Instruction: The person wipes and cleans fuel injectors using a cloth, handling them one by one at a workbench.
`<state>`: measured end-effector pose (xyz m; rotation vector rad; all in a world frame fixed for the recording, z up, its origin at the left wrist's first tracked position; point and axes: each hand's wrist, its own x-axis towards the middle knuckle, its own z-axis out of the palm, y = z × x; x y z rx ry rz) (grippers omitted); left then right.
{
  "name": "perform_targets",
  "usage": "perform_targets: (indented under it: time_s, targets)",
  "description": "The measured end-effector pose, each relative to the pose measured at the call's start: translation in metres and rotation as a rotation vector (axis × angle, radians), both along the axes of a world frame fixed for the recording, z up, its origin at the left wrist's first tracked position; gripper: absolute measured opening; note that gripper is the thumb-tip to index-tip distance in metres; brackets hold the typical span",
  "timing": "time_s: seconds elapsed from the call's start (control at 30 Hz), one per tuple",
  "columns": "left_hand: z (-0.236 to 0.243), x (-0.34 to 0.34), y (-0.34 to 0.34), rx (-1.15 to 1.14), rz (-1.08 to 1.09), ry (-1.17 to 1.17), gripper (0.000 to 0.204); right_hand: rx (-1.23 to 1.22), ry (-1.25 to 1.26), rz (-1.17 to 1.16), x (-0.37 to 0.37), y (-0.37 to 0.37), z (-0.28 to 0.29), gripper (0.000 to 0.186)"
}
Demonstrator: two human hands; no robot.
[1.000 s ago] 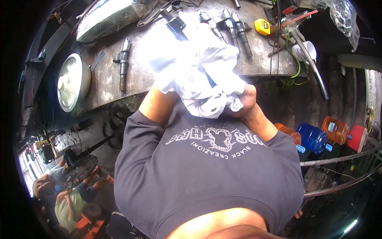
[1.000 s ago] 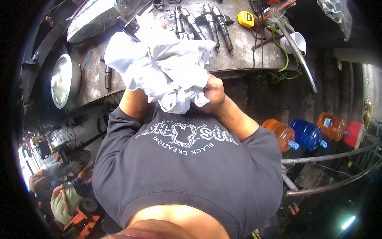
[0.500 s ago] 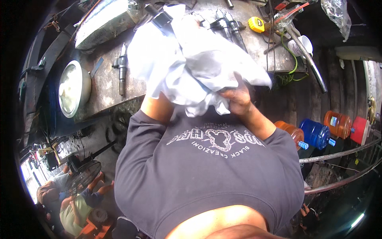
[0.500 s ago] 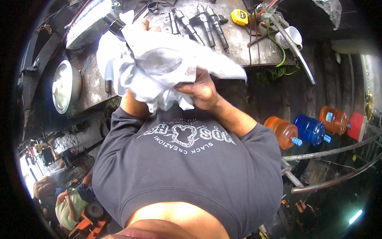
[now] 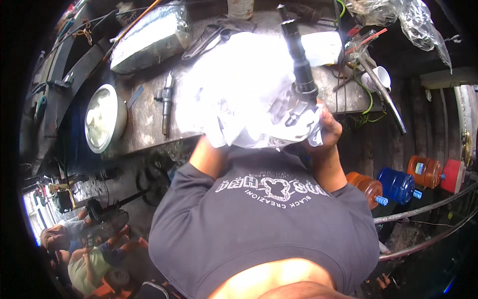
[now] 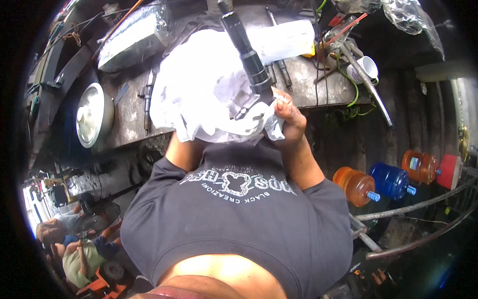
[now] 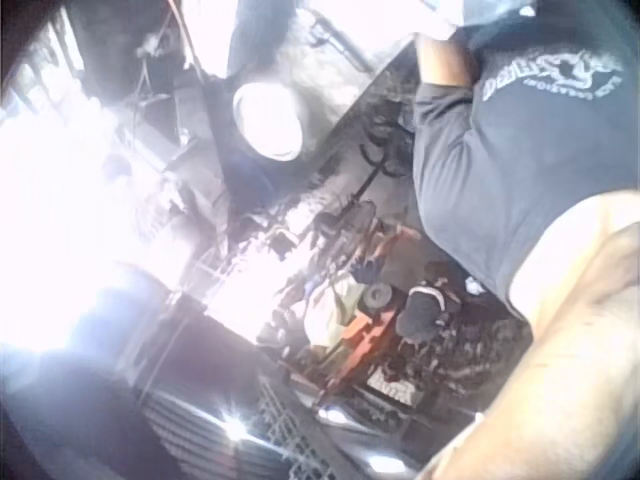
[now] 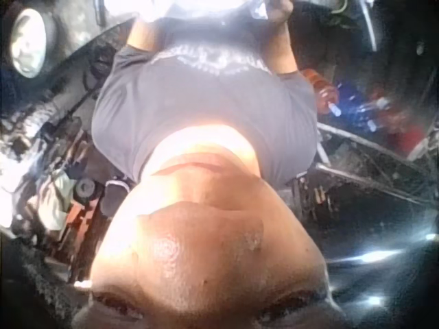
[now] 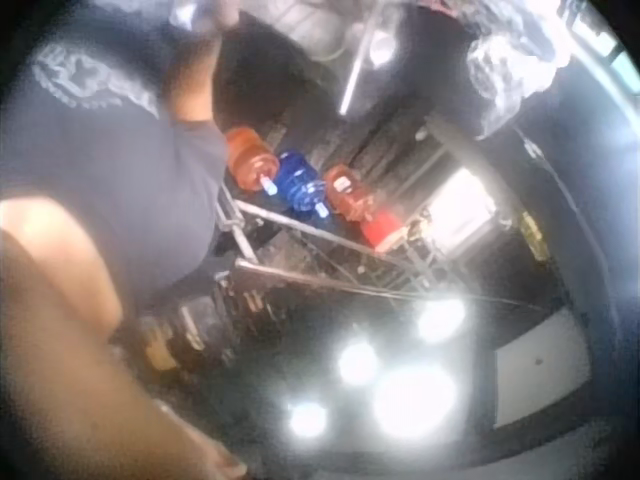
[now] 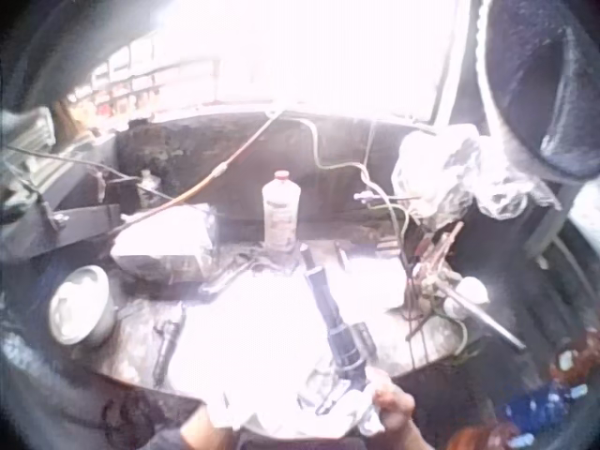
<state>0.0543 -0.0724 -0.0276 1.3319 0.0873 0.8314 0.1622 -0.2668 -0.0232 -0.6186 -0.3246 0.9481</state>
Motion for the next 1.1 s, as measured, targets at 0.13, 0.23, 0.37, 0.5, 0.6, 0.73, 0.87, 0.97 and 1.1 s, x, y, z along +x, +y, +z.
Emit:
perform_targets:
  time_s: [0.13,0.23,0.37,0.5,0.6,0.73,0.87,0.97,1.1]
  targets:
    - [-0.007,0.005,-0.016,0.195,0.052,0.047,0.036,-0.013,-0.021,0.07,0.001,0.01,-0.004,0.058]
    - [-0.008,0.015,-0.018,0.285,0.049,0.055,0.037,0.159,0.154,0.24,-0.003,0.015,0.001,0.039]
    - [-0.008,0.024,-0.025,0.361,0.039,0.059,0.037,0.2,0.649,0.225,-0.011,0.02,-0.018,0.037]
    - [-0.011,0.029,-0.027,0.394,0.053,0.063,0.038,-0.169,-0.438,-0.054,-0.01,0.017,-0.066,0.043]
    - [-0.013,0.034,-0.03,0.41,0.057,0.058,0.039,0.07,0.21,0.19,0.006,0.026,-0.018,0.052]
    - [-0.008,0.038,-0.023,0.433,0.031,0.061,0.039,-0.568,-0.444,0.057,0.039,-0.002,-0.032,0.036]
    - [-0.007,0.039,-0.01,0.533,0.002,0.089,0.04,-0.54,-0.324,-0.064,0.028,-0.004,-0.026,0.039]
    - [-0.008,0.032,-0.01,0.626,0.049,0.112,0.041,-0.451,-0.534,-0.146,0.02,0.012,-0.016,0.048]
    - [-0.015,0.023,-0.017,0.754,0.212,0.154,0.041,-0.412,-1.161,-0.147,0.012,0.039,0.009,0.054]
